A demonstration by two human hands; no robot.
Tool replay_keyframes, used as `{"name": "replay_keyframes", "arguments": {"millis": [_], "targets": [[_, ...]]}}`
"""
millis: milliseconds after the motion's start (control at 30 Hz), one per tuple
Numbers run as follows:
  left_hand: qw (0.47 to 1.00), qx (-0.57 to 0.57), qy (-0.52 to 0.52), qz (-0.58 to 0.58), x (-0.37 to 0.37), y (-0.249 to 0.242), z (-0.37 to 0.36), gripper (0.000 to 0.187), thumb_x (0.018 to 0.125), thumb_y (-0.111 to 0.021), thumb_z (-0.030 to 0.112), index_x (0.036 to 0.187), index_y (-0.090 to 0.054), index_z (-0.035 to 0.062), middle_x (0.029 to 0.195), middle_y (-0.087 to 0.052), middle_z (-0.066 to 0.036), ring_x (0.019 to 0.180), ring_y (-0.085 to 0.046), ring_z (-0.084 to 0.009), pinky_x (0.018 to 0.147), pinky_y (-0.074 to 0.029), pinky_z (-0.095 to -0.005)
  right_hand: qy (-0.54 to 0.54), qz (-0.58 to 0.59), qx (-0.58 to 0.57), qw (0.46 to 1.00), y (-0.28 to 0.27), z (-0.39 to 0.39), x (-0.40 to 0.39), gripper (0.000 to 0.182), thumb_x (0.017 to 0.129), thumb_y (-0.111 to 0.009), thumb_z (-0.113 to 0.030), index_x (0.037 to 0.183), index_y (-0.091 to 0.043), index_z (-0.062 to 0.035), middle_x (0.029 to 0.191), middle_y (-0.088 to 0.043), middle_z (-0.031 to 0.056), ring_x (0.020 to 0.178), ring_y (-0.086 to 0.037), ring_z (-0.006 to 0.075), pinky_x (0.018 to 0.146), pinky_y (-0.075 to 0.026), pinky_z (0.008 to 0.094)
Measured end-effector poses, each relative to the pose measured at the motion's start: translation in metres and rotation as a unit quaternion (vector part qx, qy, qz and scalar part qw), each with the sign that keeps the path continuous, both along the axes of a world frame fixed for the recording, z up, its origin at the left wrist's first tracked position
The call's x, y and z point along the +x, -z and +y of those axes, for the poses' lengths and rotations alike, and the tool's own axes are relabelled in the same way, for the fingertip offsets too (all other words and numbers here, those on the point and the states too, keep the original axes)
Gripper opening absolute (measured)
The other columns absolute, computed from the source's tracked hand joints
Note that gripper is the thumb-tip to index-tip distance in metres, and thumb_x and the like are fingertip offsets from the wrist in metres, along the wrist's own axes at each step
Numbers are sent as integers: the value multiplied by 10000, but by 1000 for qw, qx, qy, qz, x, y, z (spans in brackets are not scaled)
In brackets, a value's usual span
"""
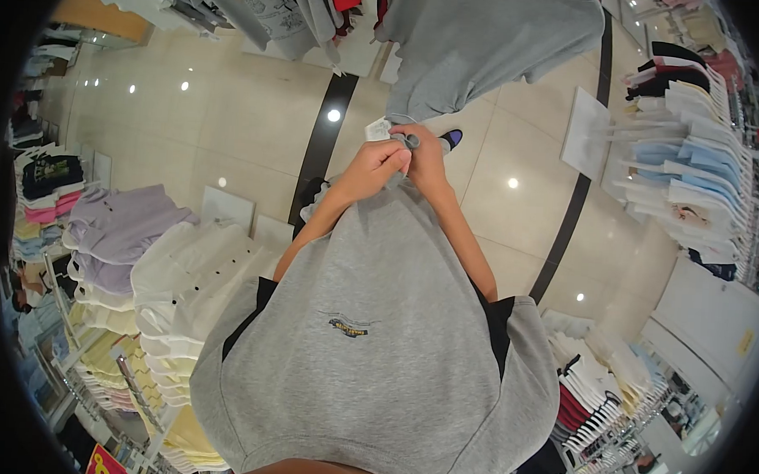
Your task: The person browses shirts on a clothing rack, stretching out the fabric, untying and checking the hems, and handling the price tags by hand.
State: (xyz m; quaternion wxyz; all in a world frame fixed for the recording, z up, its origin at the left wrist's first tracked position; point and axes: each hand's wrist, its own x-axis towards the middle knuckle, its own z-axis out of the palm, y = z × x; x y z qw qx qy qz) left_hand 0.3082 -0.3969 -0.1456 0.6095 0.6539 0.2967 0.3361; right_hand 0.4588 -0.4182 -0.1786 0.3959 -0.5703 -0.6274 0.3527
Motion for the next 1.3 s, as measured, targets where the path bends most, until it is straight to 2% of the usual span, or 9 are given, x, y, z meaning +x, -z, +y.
{"name": "replay_keyframes", "arguments": {"millis": [67, 233, 367, 500, 567, 667, 967, 1200, 1300], "targets": [[1000, -1, 2, -2, -5, -6, 0, 300, 932, -535, 231, 720, -567, 20, 657, -539, -20, 632, -493, -96, 590, -392, -247, 3, 70, -122, 990, 14, 2, 0, 351, 701, -609, 31, 1046, -624, -30, 1075, -626, 148, 1009, -587, 317, 866, -456, 366], [998, -57, -27, -17, -24, 2, 3, 329, 929, -541, 228, 680, -552, 13, 662, -539, -6, 616, -475, -99, 598, -399, -257, 104, -57, 131, 984, 49, 11, 18, 208, 768, -590, 11, 971, -632, -1, 847, -650, 170, 825, -643, 316, 751, -486, 333], [964, -156, -95, -191, -32, 10, 5, 350, 941, -531, 253, 671, -537, 30, 644, -524, -2, 605, -478, -80, 568, -386, -248, 149, -38, -75, 985, 56, 3, 28, 149, 837, -622, -84, 975, -624, -28, 927, -650, 151, 887, -625, 314, 804, -479, 339], [912, -250, -88, -312, -35, 13, 10, 360, 938, -543, 266, 654, -512, 46, 649, -513, -14, 605, -476, -88, 586, -392, -244, 97, 67, -90, 989, 54, 7, 29, 222, 816, -636, -85, 1034, -618, -46, 980, -646, 133, 904, -607, 310, 792, -473, 340], [917, -258, -70, -295, -37, 20, 10, 364, 939, -543, 272, 658, -516, 43, 656, -513, -12, 619, -474, -87, 599, -385, -236, -41, -140, 121, 982, 48, 7, 17, 286, 812, -637, -74, 1092, -607, -18, 1017, -635, 143, 886, -613, 241, 760, -472, 318], [936, -238, -51, -255, -34, 18, 11, 367, 940, -541, 281, 667, -531, 36, 666, -513, -8, 641, -463, -83, 618, -371, -223, -57, -182, 94, 977, 61, 6, 8, 332, 779, -632, -39, 1111, -609, -43, 1008, -615, 145, 857, -600, 281, 775, -476, 330], [953, -137, -233, -133, -22, 3, 19, 246, 870, -639, 184, 1033, -576, 11, 889, -589, -27, 834, -537, -121, 755, -428, -260, 108, 247, -57, 961, 20, 5, -8, 250, 802, -620, 10, 1049, -600, 34, 1065, -572, 95, 861, -593, 154, 735, -484, 260], [982, 33, -179, 53, -13, 15, 17, 213, 811, -656, 56, 1009, -597, 1, 910, -617, -79, 913, -608, -179, 843, -465, -286, 71, 146, 41, 986, -19, 4, -12, 224, 796, -641, -3, 1012, -597, 36, 1066, -571, 113, 902, -602, 174, 743, -501, 267], [984, -2, -174, -31, -19, 24, 21, 126, 848, -632, 72, 941, -595, -4, 866, -592, -54, 804, -574, -127, 755, -457, -256, 71, 55, 97, 991, -28, 4, -8, 197, 789, -656, -19, 973, -598, 22, 1061, -573, 128, 923, -598, 221, 765, -495, 301]]}}
